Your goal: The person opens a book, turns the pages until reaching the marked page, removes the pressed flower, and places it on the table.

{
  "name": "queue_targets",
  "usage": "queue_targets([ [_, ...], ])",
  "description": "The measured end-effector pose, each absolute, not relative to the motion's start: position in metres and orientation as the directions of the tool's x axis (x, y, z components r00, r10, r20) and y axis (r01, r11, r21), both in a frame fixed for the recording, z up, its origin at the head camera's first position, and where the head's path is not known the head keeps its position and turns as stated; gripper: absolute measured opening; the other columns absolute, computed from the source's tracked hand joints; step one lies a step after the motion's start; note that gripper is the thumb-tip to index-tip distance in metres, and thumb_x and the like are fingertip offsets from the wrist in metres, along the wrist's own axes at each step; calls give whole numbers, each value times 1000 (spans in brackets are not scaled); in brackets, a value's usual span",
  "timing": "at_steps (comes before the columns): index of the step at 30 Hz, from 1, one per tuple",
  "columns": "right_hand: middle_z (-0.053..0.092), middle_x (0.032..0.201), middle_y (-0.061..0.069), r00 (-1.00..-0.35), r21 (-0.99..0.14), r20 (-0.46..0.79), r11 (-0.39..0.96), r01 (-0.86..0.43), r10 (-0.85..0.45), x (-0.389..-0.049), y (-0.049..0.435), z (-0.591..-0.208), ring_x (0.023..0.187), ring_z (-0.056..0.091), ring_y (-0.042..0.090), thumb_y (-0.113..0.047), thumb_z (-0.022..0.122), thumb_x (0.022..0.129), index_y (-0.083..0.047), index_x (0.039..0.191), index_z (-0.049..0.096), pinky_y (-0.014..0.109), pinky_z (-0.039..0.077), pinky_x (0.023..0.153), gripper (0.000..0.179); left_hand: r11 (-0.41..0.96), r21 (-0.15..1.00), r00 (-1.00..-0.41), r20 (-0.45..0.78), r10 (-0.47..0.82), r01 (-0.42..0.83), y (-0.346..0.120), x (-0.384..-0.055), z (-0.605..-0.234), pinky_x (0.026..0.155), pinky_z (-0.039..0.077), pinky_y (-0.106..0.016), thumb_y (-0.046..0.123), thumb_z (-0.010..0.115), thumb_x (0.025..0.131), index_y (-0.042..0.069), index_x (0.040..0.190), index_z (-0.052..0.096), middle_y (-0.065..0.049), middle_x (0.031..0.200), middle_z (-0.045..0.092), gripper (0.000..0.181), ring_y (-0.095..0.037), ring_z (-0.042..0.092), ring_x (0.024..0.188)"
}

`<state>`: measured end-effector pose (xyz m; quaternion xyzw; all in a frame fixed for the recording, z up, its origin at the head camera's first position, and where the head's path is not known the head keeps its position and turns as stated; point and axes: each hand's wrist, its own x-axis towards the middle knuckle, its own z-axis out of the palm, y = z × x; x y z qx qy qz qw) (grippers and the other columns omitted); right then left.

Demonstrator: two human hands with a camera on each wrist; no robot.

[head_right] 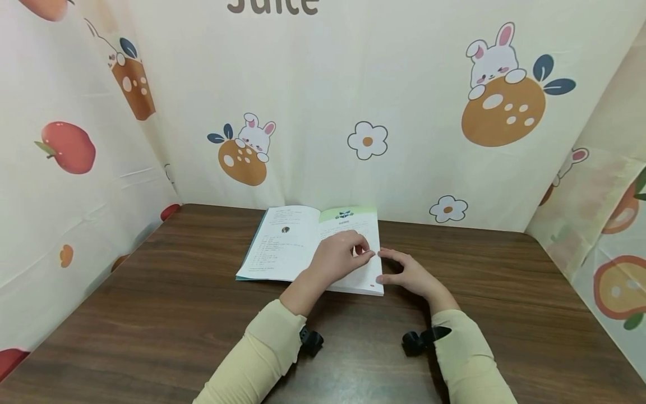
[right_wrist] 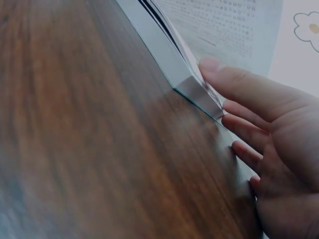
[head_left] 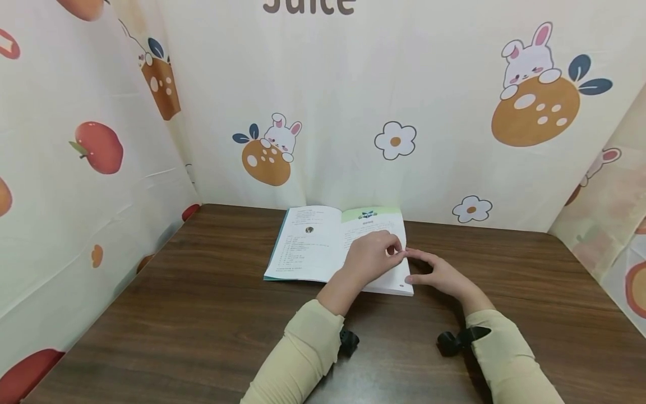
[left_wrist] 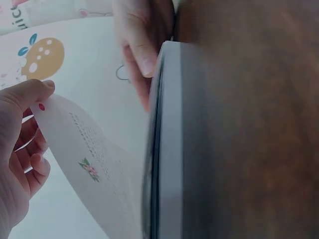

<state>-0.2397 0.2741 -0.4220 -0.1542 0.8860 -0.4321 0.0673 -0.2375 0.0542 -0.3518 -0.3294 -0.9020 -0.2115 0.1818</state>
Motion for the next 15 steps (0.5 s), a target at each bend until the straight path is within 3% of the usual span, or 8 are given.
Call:
queue_targets([
  [15, 35, 143, 20, -938, -768, 45, 589, -252, -344, -240, 275, -423, 132, 25, 40, -30, 74, 77, -5, 133, 47, 62, 19, 100, 67, 611, 348, -683, 548, 483, 711, 20, -241, -334, 57, 36, -14, 28, 67, 83, 20, 79, 66, 11, 70, 53, 9, -3, 46, 64],
])
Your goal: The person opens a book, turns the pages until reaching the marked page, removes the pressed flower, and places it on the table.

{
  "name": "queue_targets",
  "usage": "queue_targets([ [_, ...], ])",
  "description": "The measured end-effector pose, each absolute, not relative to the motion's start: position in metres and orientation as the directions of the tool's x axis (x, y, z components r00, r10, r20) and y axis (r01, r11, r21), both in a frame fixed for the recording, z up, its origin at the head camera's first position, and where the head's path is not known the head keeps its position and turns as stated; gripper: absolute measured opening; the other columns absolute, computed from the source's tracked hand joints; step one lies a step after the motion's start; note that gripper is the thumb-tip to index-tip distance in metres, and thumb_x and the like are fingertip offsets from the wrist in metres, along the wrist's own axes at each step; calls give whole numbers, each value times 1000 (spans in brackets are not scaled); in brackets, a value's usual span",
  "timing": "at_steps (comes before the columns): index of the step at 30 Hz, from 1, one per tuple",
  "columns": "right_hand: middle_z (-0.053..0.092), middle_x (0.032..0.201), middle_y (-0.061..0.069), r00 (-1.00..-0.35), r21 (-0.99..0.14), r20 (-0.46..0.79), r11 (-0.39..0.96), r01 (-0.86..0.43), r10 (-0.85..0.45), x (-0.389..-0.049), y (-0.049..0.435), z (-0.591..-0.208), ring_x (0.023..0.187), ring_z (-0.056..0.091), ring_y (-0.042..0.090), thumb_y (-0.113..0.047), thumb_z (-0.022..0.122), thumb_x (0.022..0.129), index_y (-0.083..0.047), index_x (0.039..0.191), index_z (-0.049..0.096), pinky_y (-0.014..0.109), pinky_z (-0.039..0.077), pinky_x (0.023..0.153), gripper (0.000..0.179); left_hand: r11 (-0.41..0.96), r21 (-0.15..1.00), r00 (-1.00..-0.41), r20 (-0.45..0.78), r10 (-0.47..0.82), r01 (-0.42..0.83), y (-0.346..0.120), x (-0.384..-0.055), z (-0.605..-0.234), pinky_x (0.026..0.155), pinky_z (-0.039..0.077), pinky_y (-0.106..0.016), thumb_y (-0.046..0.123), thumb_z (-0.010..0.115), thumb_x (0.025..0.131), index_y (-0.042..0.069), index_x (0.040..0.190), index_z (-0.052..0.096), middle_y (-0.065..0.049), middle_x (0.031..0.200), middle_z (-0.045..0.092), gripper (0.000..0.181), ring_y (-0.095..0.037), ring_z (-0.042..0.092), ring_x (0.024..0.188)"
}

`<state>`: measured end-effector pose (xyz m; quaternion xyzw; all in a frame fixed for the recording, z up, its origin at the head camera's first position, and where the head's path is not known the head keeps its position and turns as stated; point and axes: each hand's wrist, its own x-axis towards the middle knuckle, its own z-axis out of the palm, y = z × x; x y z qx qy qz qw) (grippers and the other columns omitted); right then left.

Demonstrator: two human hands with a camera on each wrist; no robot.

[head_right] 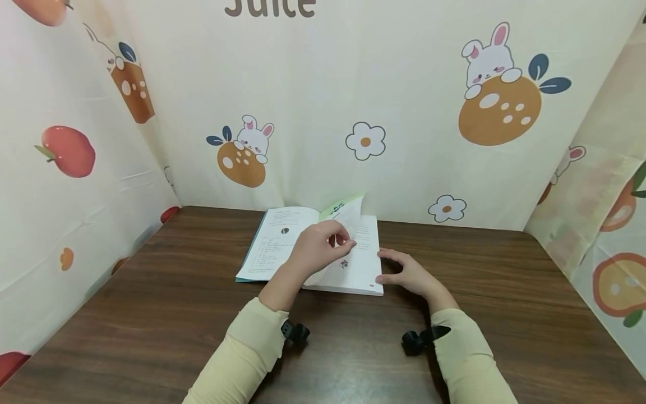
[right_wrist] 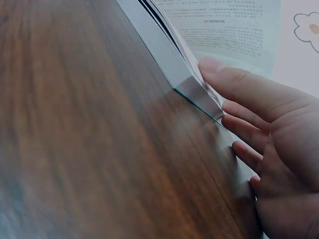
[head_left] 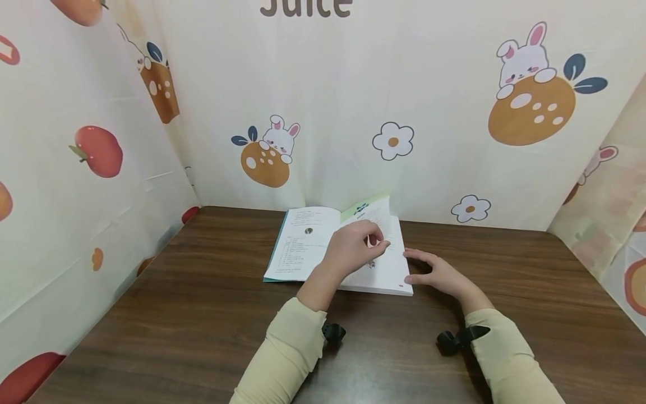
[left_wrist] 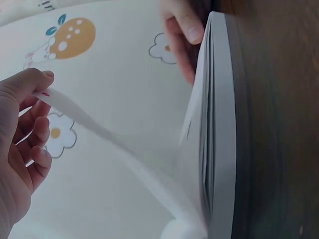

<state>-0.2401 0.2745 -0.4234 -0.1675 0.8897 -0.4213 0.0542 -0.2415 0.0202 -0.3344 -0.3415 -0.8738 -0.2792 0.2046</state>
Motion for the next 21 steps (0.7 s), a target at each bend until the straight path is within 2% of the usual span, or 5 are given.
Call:
queue_targets([
  [9, 34, 144, 18, -946, -772, 32, 593, -229, -324, -240, 274, -424, 133, 24, 39, -32, 75, 76, -6, 133, 48, 61, 17, 101, 68, 584, 429, -712, 555, 431, 689, 4, -242, -328, 58, 39, -17, 26, 68, 83, 17, 80, 68, 9, 70, 54, 9, -6, 46, 65],
  [21, 33, 144, 18, -949, -766, 29, 603, -223, -314, -236, 271, -423, 133, 23, 40, -32, 75, 76, -6, 134, 47, 63, 17, 100, 69, 553, 396, -653, 638, 408, 733, -29, -248, -315, 56, 40, -20, 19, 70, 80, 14, 75, 66, 6, 67, 53, 9, -7, 45, 62],
])
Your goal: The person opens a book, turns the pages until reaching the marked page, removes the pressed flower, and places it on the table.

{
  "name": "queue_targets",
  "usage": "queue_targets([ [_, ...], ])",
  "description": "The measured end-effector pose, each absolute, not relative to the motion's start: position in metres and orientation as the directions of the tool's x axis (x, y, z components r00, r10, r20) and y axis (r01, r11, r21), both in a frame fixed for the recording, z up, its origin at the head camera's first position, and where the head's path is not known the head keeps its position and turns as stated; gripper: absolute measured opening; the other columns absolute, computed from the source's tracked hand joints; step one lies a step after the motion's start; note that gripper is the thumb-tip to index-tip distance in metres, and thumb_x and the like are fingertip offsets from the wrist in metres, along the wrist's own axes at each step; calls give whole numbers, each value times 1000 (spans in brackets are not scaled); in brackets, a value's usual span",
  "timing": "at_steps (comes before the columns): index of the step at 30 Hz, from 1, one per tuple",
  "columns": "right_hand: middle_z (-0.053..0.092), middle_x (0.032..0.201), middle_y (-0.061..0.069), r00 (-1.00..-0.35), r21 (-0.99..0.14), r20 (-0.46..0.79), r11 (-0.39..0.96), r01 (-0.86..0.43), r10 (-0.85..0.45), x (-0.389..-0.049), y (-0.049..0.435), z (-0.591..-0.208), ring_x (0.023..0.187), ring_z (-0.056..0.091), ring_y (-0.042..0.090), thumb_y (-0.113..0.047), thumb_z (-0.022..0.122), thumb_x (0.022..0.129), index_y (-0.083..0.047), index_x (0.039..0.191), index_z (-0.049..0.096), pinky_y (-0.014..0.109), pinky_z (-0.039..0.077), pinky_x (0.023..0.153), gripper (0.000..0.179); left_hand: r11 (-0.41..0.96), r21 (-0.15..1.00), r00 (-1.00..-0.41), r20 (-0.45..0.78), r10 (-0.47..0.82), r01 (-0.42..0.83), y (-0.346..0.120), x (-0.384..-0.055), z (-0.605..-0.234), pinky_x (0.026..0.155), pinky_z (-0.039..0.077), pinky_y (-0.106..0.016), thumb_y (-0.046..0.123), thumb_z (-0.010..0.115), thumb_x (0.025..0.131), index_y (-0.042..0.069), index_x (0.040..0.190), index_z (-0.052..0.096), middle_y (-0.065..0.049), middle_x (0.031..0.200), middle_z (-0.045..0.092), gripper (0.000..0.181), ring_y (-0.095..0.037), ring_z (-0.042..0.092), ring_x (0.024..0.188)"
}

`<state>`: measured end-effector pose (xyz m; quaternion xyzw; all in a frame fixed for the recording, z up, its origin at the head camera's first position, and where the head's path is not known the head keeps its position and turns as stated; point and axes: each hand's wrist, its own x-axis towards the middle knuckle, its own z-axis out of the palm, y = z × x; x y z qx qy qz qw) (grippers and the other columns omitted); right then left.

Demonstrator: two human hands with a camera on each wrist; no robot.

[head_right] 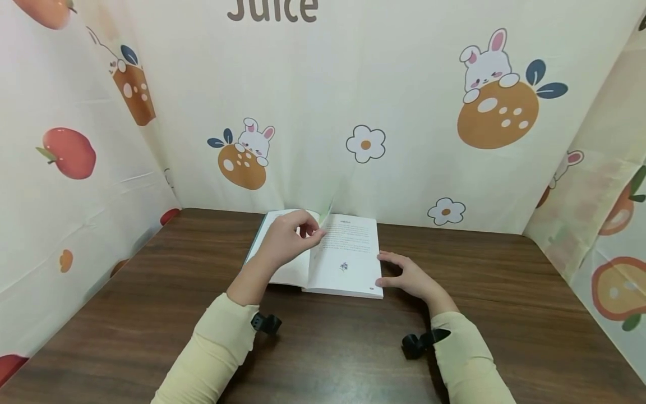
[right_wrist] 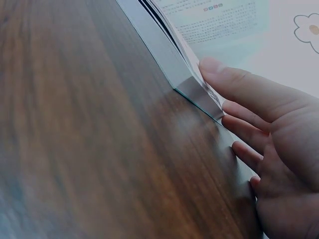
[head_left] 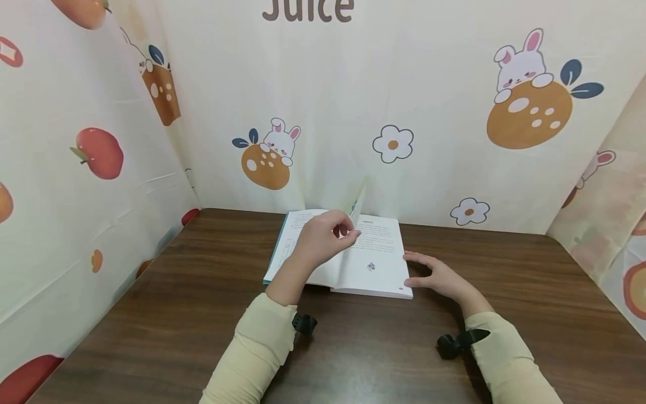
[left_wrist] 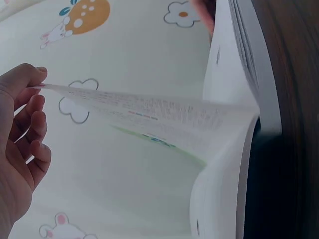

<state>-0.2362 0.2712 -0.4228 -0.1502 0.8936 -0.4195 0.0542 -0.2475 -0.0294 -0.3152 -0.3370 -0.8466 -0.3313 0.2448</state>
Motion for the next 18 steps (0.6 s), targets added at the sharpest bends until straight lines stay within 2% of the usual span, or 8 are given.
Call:
queue_targets([
  [5, 33, 144, 19, -951, -759, 29, 613, -221, -307, -234, 270, -422, 132, 24, 41, -33, 75, 76, -6, 134, 47, 63, 17, 99, 69, 546, 408, -656, 640, 400, 732, -44, -248, -316, 56, 41, -21, 19, 71, 80, 14, 75, 65, 7, 67, 51, 10, -7, 45, 63],
  [11, 33, 144, 18, -953, -765, 29, 607, -215, -302, -234, 270, -422, 133, 23, 40, -32, 75, 75, -6, 134, 47, 63, 17, 100, 70, 466, 504, -676, 644, 359, 727, -63, -252, -320, 58, 43, -23, 15, 72, 80, 11, 75, 64, 4, 68, 53, 10, -11, 47, 65],
  [18, 32, 144, 19, -955, -776, 24, 597, -205, -297, -232, 269, -422, 133, 23, 40, -32, 76, 75, -6, 134, 47, 62, 17, 100, 70, 422, 622, -749, 594, 294, 659, -85, -256, -329, 58, 43, -27, 14, 72, 80, 9, 75, 62, 1, 68, 53, 13, -15, 48, 66],
])
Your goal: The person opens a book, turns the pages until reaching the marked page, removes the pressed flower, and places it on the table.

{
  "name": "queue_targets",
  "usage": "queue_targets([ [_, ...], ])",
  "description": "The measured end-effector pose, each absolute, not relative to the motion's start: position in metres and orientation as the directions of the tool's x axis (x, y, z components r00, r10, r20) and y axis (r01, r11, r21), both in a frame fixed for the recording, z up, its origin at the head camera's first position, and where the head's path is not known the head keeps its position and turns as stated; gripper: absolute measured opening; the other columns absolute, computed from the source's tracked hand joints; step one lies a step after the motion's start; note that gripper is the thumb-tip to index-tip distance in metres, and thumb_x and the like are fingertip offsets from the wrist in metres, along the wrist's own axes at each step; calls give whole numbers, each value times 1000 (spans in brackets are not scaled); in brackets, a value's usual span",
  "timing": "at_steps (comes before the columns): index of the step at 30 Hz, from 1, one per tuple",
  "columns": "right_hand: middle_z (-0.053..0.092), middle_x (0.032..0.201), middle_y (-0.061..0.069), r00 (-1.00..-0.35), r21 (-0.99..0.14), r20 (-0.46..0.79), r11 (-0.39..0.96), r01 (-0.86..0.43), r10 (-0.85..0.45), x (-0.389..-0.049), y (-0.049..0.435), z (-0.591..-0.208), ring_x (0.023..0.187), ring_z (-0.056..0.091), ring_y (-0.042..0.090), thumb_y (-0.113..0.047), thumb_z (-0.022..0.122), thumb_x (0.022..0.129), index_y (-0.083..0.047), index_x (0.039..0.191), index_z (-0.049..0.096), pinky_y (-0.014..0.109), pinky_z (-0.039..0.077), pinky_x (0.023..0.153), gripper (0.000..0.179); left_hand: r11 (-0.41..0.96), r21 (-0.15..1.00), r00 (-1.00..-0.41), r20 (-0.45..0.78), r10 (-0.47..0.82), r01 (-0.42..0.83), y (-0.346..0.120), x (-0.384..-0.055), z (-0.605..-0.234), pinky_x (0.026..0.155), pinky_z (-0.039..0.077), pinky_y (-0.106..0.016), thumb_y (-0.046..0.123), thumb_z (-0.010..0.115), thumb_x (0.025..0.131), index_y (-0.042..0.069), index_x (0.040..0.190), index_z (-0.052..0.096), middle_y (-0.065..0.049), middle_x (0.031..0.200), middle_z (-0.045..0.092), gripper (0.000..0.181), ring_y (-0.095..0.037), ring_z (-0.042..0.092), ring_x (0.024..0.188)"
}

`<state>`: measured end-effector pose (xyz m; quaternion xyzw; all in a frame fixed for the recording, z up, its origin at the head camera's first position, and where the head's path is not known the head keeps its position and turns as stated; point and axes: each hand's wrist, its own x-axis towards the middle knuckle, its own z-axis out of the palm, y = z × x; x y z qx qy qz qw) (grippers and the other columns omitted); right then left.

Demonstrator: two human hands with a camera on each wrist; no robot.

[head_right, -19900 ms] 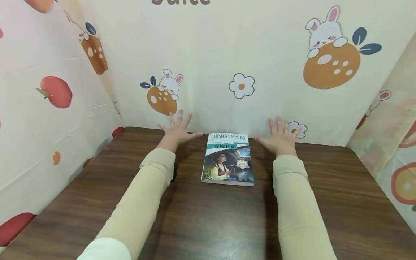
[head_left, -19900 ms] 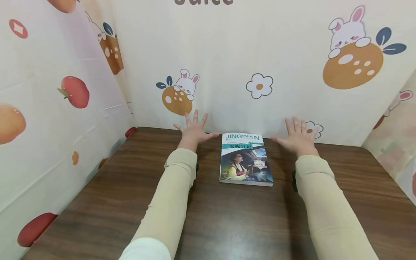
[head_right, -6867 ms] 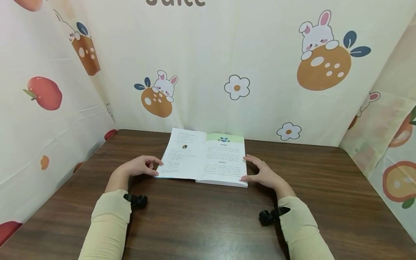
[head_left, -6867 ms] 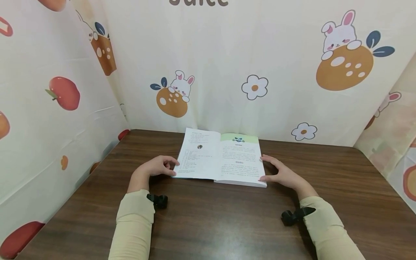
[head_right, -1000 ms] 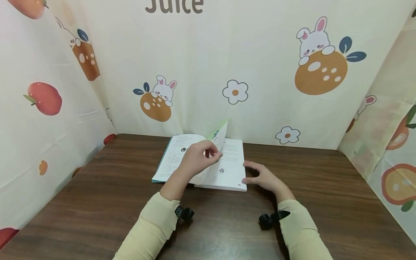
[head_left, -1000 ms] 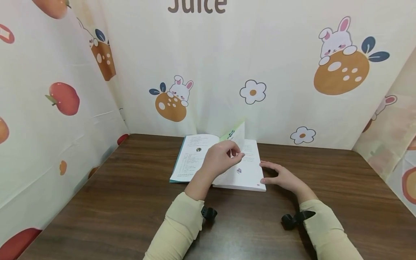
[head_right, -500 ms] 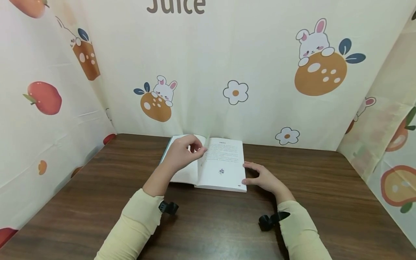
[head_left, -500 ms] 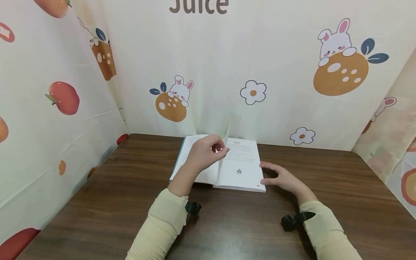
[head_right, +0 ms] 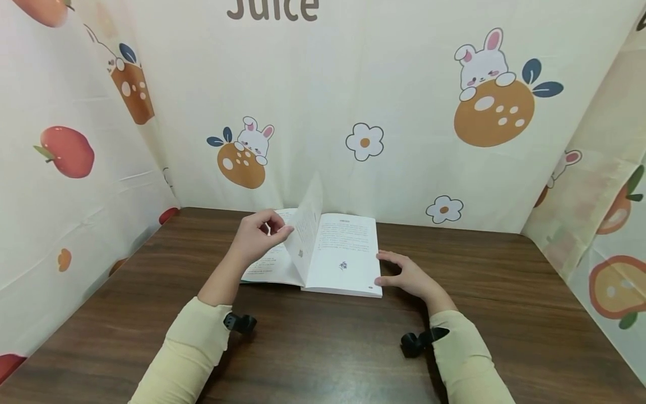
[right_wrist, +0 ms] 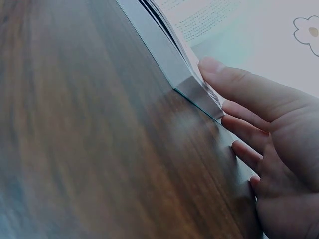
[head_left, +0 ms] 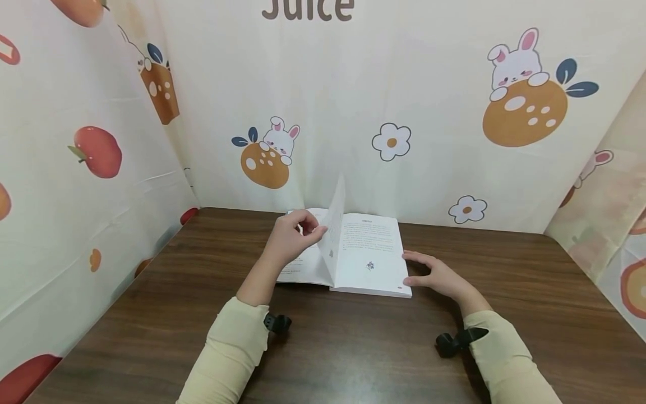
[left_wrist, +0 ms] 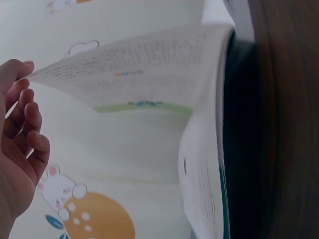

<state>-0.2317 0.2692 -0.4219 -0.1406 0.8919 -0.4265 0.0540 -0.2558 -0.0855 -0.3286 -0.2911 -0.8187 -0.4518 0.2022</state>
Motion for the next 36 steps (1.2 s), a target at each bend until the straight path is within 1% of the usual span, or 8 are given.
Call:
queue_targets([
  [5, 32, 144, 19, -955, -771, 23, 603, -206, -297, -233, 270, -423, 133, 23, 40, -32, 76, 75, -6, 134, 47, 62, 17, 100, 70, 440, 643, -774, 573, 268, 628, -100, -257, -332, 58, 42, -27, 14, 72, 79, 9, 74, 61, 1, 69, 53, 13, -16, 48, 66],
  [8, 31, 145, 19, -956, -771, 11, 607, -194, -292, -233, 270, -423, 133, 23, 40, -33, 76, 75, -7, 134, 47, 63, 17, 100, 71, 432, 674, -799, 536, 272, 599, -109, -257, -335, 59, 42, -27, 15, 73, 80, 9, 76, 61, -1, 70, 53, 14, -17, 48, 67],
  [13, 31, 146, 18, -956, -771, 2, 608, -188, -294, -234, 269, -423, 133, 22, 40, -33, 75, 75, -8, 135, 46, 64, 17, 99, 71, 424, 767, -875, 389, 288, 481, -128, -257, -338, 60, 42, -30, 21, 71, 82, 9, 81, 63, -4, 74, 55, 15, -21, 48, 70],
  [17, 31, 145, 19, -956, -772, 5, 607, -190, -294, -235, 269, -423, 133, 22, 40, -33, 75, 75, -8, 134, 47, 64, 17, 99, 71, 465, 799, -915, 254, 314, 381, -144, -261, -340, 62, 42, -31, 26, 68, 85, 9, 84, 64, -6, 76, 55, 18, -23, 48, 71],
  [24, 31, 145, 19, -954, -777, 12, 598, -197, -299, -237, 271, -424, 133, 22, 40, -33, 76, 75, -8, 134, 47, 63, 16, 100, 70, 538, 788, -925, 101, 366, 299, -166, -266, -340, 64, 41, -31, 27, 65, 87, 8, 83, 63, -8, 77, 55, 19, -24, 48, 75],
  [28, 32, 145, 17, -954, -782, 9, 593, -193, -300, -238, 271, -425, 133, 22, 39, -33, 76, 75, -9, 135, 47, 62, 16, 100, 71, 594, 766, -926, 3, 378, 245, -177, -268, -343, 61, 39, -31, 26, 65, 87, 7, 80, 62, -6, 74, 52, 20, -23, 46, 72],
  [33, 32, 145, 18, -953, -780, 8, 594, -194, -301, -238, 272, -425, 133, 22, 39, -33, 76, 75, -9, 135, 47, 62, 17, 100, 71, 690, 702, -923, -124, 366, 179, -186, -270, -350, 57, 36, -30, 28, 67, 85, 6, 77, 62, -4, 69, 50, 24, -20, 44, 66],
  [36, 32, 145, 18, -954, -778, 3, 599, -189, -298, -239, 273, -425, 133, 22, 39, -33, 76, 75, -9, 135, 47, 63, 17, 100, 71, 741, 653, -913, -189, 361, 157, -186, -272, -356, 57, 38, -30, 27, 68, 84, 6, 74, 62, -4, 66, 51, 25, -18, 45, 64],
])
